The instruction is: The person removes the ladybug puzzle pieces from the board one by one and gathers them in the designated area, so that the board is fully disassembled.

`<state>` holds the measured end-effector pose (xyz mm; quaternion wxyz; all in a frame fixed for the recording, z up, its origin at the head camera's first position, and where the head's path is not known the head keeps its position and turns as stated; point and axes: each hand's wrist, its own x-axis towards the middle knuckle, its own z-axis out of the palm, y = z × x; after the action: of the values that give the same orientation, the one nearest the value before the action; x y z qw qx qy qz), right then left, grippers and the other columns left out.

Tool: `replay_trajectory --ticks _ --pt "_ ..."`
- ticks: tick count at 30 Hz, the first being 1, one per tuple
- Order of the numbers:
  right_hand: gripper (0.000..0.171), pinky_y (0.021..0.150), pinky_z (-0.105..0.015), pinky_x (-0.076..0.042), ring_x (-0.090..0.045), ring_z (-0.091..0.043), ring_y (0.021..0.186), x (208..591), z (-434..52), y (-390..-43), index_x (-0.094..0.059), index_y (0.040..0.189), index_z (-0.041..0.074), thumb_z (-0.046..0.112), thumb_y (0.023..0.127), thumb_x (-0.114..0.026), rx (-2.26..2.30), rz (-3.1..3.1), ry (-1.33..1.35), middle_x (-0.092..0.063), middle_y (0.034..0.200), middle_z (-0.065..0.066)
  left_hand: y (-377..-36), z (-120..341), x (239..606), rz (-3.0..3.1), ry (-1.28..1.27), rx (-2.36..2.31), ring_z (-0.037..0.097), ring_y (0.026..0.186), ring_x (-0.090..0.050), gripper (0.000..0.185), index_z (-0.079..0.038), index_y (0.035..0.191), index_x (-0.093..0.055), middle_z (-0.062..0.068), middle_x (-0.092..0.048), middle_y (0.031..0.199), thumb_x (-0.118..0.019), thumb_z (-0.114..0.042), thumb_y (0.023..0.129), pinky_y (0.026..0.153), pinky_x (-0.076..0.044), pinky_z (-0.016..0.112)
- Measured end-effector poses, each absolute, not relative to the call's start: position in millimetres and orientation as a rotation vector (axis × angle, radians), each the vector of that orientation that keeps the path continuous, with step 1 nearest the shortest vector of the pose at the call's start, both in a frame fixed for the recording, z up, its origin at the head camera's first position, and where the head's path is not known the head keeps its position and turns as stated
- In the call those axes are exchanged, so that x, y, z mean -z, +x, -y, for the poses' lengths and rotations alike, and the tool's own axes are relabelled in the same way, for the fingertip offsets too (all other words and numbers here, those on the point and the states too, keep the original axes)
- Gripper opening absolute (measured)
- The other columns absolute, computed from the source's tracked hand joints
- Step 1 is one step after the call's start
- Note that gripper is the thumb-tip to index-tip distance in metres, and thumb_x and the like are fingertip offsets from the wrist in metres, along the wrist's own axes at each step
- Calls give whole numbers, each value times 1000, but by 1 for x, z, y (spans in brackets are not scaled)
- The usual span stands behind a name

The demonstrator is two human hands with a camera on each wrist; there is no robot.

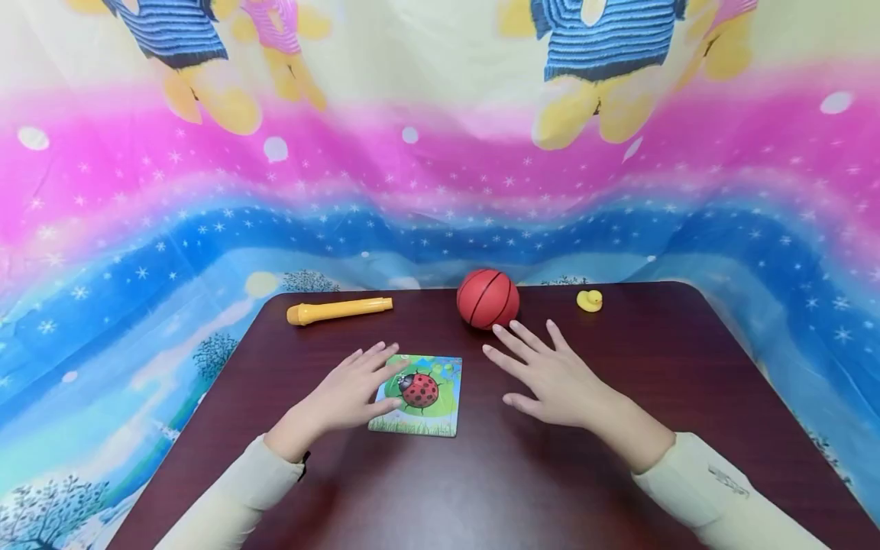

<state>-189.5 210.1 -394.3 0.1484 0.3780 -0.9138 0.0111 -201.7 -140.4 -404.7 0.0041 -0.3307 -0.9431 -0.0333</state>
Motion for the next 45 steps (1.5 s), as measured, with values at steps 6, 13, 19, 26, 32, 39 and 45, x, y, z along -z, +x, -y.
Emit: replay_trajectory --ticks 6,13,19,26,32,39,45 --pt "32 106 -60 -24 -33 -35 135 415 -181 -213 -67 109 18 36 83 -66 -170 2653 1055 -49 138 -11 -213 143 424 2981 -1035 135 28 129 -42 55 -17 131 -56 12 -48 137 -71 -38 82 101 -37 52" --pt "38 102 -52 -36 -47 -33 125 438 -151 -223 -67 113 12 33 82 -69 -222 2726 1000 -58 125 -11 -217 141 443 3072 -1013 220 29 124 -47 62 -16 134 -53 14 -47 137 -70 -44 82 97 -41 51" --pt "54 99 -46 -42 -50 -31 120 450 -133 -222 -59 127 5 33 82 -70 -232 2840 965 -55 127 -14 -218 139 453 3130 -972 273 29 124 -46 66 -16 137 -51 13 -44 139 -70 -45 81 98 -40 50" --pt "63 99 -45 -42 -48 -30 123 462 -123 -221 -53 133 4 39 82 -69 -199 2963 906 -52 132 -16 -218 140 458 3150 -969 195 28 123 -47 70 -12 136 -51 12 -45 137 -68 -51 81 97 -42 47" --pt "68 98 -48 -41 -46 -31 125 466 -115 -228 -51 135 6 44 82 -68 -179 3018 870 -49 136 -15 -222 143 455 3149 -951 103 24 116 -51 74 -6 134 -52 11 -49 130 -68 -53 80 95 -44 44" --pt "66 96 -48 -43 -48 -32 123 470 -107 -231 -55 132 5 47 82 -67 -247 3082 937 -49 136 -15 -219 143 462 3163 -965 6 24 122 -48 73 -6 134 -53 10 -49 132 -66 -55 81 95 -44 44" --pt "66 95 -45 -44 -50 -29 119 475 -101 -238 -56 131 6 48 81 -68 -231 3112 887 -48 136 -15 -220 143 462 3163 -972 14 25 123 -47 74 -5 135 -52 10 -47 134 -65 -54 81 96 -43 44"
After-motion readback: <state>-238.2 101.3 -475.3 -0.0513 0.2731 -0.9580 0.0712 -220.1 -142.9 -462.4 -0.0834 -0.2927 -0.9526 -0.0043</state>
